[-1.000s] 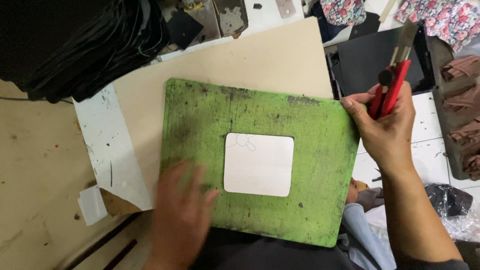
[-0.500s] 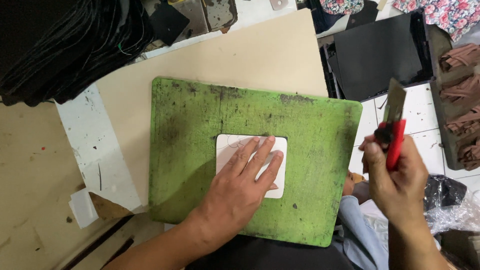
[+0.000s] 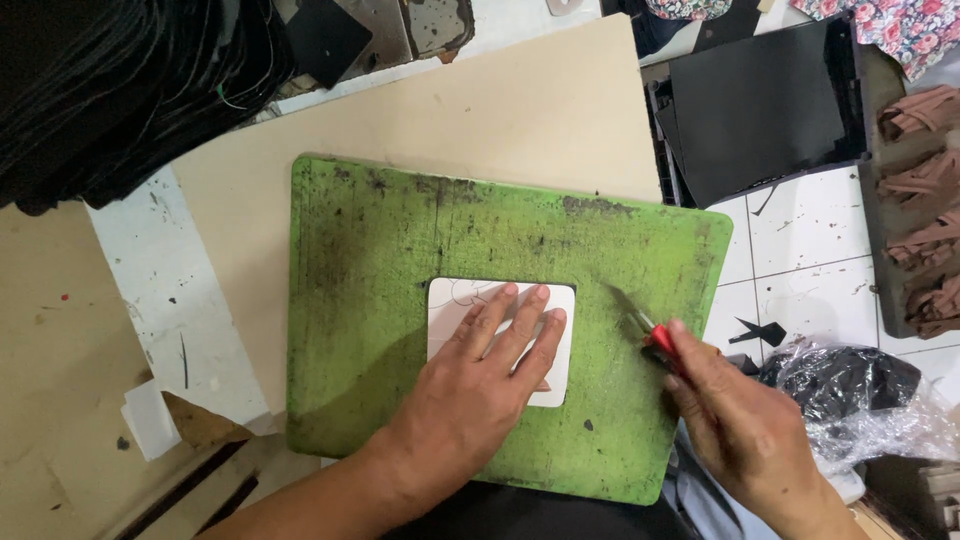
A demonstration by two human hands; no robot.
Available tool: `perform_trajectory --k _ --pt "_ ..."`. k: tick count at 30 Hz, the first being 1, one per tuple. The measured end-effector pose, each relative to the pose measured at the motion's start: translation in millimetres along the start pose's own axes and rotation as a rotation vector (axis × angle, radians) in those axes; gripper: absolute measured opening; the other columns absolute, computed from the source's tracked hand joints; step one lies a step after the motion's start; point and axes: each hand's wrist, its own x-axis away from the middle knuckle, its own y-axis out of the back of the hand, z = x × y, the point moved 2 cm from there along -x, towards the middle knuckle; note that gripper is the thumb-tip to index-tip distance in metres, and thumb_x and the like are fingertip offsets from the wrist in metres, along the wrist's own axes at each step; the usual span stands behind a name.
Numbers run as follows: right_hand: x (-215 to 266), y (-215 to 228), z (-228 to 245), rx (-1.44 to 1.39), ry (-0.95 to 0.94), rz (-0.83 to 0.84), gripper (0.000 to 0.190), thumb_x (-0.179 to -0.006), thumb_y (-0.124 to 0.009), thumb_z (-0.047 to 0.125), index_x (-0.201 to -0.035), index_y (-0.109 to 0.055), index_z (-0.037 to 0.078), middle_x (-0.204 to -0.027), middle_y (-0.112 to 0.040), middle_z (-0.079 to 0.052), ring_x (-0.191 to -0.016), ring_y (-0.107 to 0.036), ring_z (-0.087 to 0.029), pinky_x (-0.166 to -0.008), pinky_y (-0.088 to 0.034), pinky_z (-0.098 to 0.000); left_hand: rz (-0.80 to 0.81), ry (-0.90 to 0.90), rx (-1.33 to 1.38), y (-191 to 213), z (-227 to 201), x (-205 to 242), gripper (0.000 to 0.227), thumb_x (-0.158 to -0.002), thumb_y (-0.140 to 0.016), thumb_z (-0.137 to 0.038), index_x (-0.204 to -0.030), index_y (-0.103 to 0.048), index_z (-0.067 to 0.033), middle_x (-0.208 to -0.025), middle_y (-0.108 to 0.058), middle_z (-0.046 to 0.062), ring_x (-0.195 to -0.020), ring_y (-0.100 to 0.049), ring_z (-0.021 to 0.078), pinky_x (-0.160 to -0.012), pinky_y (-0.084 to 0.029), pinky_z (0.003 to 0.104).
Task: The person uses a red utility knife to cut a black material on a green cutting board, following a white template. After cutting, the person removes the template and handles the cut black piece, placing it on the board.
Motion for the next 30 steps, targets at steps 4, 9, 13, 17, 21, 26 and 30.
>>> perform_trajectory --k 4,9,13,17,21,26,30 --pt "-1 -1 1 0.11 -0.041 0.137 0.063 -0.096 -0.067 0.017 -0.155 -0.045 0.018 -0.112 -0.073 -0.007 -0.067 -0.066 -0.019 -0.055 -0.055 -0.0385 -0.021 0.03 -0.03 -5 -1 1 0.049 -0.101 -0.046 -0.011 -0.149 -0.052 -0.0049 -0.152 -0.052 0.016 -0.141 -0.046 0.0342 -0.12 -0.04 0.045" --pt "-6 -1 5 0.156 -0.055 0.228 0.063 -0.098 -0.064 0.014 -0.157 -0.044 0.024 -0.079 -0.052 0.001 -0.054 -0.046 -0.019 -0.05 -0.046 -0.0399 0.026 0.031 -0.081 -5 -1 0 0.053 -0.101 -0.047 -0.017 -0.153 -0.047 -0.0062 -0.154 -0.052 0.014 -0.142 -0.046 0.0335 -0.12 -0.039 0.044" --pt "-4 -4 2 0.188 -0.062 0.258 0.065 -0.097 -0.064 0.018 -0.158 -0.042 0.028 -0.085 -0.058 0.003 -0.056 -0.054 -0.019 -0.05 -0.052 -0.0415 0.041 0.03 -0.112 -7 -2 1 0.055 -0.101 -0.045 -0.016 -0.155 -0.045 -0.0067 -0.155 -0.05 0.013 -0.143 -0.044 0.0334 -0.12 -0.039 0.044" --pt "-6 -4 4 0.212 -0.058 0.248 0.063 -0.098 -0.063 0.019 -0.157 -0.043 0.027 -0.084 -0.058 0.002 -0.057 -0.057 -0.02 -0.051 -0.052 -0.0427 0.081 0.023 -0.216 -5 -3 -1 0.057 -0.102 -0.044 -0.024 -0.157 -0.043 -0.0091 -0.155 -0.05 0.01 -0.144 -0.042 0.0303 -0.123 -0.034 0.041" --pt "-4 -5 2 0.201 -0.052 0.267 0.064 -0.098 -0.062 0.018 -0.158 -0.043 0.025 -0.085 -0.058 0.002 -0.058 -0.057 -0.02 -0.052 -0.052 -0.0411 0.095 0.026 -0.215 -6 -4 0 0.061 -0.101 -0.042 -0.023 -0.16 -0.038 -0.0073 -0.156 -0.048 0.011 -0.146 -0.039 0.0324 -0.124 -0.033 0.042" --pt "-6 -3 4 0.216 -0.087 0.288 0.065 -0.097 -0.063 0.019 -0.158 -0.041 0.029 -0.083 -0.055 0.003 -0.056 -0.055 -0.019 -0.049 -0.05 -0.0407 0.085 0.051 -0.294 -11 -7 -1 0.062 -0.102 -0.044 -0.028 -0.161 -0.039 -0.0131 -0.155 -0.05 0.005 -0.142 -0.045 0.0288 -0.121 -0.031 0.041" --pt "-2 -6 2 0.269 -0.118 0.321 0.068 -0.095 -0.063 0.021 -0.158 -0.041 0.033 -0.08 -0.053 0.005 -0.054 -0.055 -0.021 -0.046 -0.049 -0.0432 0.108 0.059 -0.29 -14 -9 -1 0.065 -0.101 -0.046 -0.03 -0.162 -0.035 -0.0123 -0.155 -0.048 0.006 -0.143 -0.043 0.0299 -0.121 -0.033 0.042"
